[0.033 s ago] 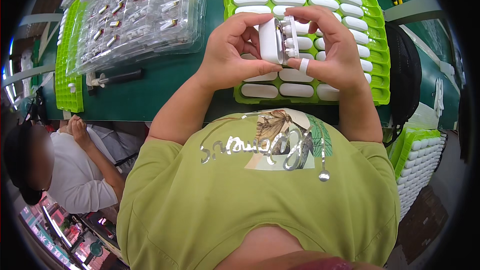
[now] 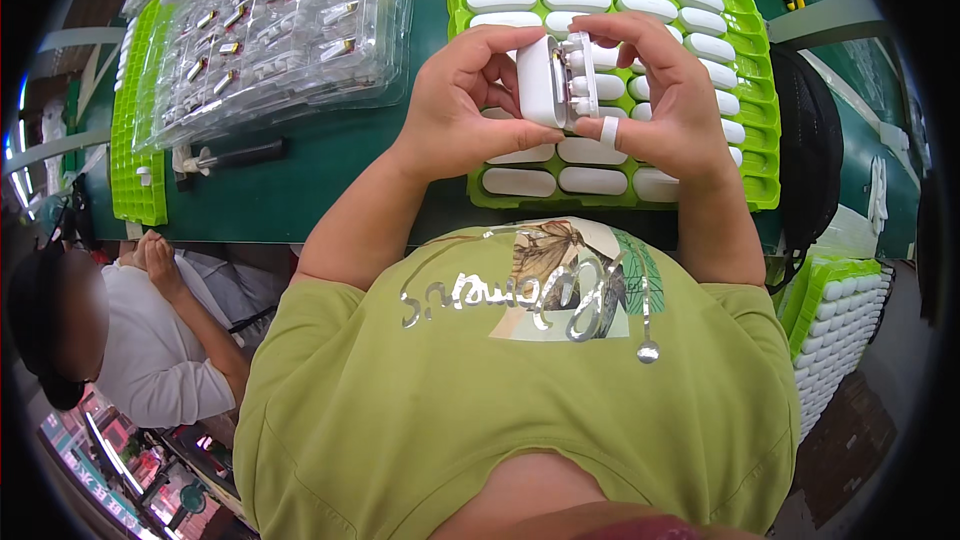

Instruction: The person repeatedly picks up white plastic casing halves and small internal components from a green tray. They insert the components into the casing, close the halves together, and place the assembled units into a clear plastic packaging tray. The process is repetitive and involves handling multiple identical units.

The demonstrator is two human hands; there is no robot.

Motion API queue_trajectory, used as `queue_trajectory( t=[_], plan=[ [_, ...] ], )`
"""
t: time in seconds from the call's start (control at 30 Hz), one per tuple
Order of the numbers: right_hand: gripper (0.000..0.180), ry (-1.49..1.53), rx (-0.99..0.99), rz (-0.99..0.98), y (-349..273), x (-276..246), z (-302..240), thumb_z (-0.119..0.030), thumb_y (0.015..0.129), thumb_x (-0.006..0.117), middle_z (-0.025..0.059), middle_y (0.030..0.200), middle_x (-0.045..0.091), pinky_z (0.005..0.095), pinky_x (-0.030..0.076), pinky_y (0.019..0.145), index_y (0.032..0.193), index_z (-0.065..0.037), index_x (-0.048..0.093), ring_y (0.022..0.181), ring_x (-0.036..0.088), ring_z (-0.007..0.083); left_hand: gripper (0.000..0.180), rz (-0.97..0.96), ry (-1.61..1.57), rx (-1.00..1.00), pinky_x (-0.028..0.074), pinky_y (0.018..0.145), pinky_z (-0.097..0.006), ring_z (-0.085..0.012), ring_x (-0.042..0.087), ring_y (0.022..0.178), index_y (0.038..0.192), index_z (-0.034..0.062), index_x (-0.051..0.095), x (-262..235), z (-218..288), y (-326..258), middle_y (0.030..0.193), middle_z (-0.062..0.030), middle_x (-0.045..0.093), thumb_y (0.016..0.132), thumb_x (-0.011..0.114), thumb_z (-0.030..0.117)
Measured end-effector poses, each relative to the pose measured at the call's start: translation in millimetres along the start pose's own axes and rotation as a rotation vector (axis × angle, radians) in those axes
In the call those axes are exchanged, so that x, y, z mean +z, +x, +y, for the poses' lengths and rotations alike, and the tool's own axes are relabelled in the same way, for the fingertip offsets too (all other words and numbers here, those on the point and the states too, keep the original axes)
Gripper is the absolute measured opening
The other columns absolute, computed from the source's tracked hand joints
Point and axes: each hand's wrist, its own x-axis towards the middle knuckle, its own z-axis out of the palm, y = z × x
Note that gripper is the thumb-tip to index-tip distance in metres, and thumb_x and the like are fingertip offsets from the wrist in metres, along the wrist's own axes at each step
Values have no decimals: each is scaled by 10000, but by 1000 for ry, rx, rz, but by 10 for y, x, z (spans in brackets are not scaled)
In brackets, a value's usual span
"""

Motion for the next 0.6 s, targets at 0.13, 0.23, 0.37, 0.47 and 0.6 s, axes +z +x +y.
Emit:
queue_trajectory(
  t=[0.13,0.23,0.37,0.47,0.6],
  plan=[
    [647,-2,3,12,-8,17,-8,-173,610,877,33,1147,654,316,449,857,1210,-88,653,1052,582,177,758,7,-2,3,593,735,-259,-131,641,925,1306,-19,528,7,14,0,1140,-80,585,637,885,-9],
    [623,-89,-47,10,-16,9,-26,-159,608,878,50,1140,655,334,454,896,1189,-84,665,1063,583,200,744,3,68,17,597,732,-262,-134,644,919,1295,-23,538,-7,3,-8,1155,-80,569,637,886,-3],
    [615,-149,-77,0,-15,3,-32,-147,594,883,73,1125,656,363,448,955,1169,-79,676,1086,575,242,726,-11,145,51,601,723,-262,-135,646,900,1282,-25,549,13,31,-12,1157,-81,561,640,887,5],
    [626,10,-21,-2,-2,51,-34,-151,591,882,76,1122,655,364,443,962,1176,-76,674,1090,567,252,721,-4,108,39,604,726,-263,-140,649,899,1281,-18,551,19,-8,-11,1158,-84,559,643,886,7],
    [618,-149,-108,-23,3,39,-23,-144,610,871,80,1123,657,363,449,955,1189,-70,670,1082,570,247,729,-12,156,66,611,743,-271,-150,656,911,1289,-10,543,2,-8,-7,1159,-86,559,644,884,1]
  ],
)
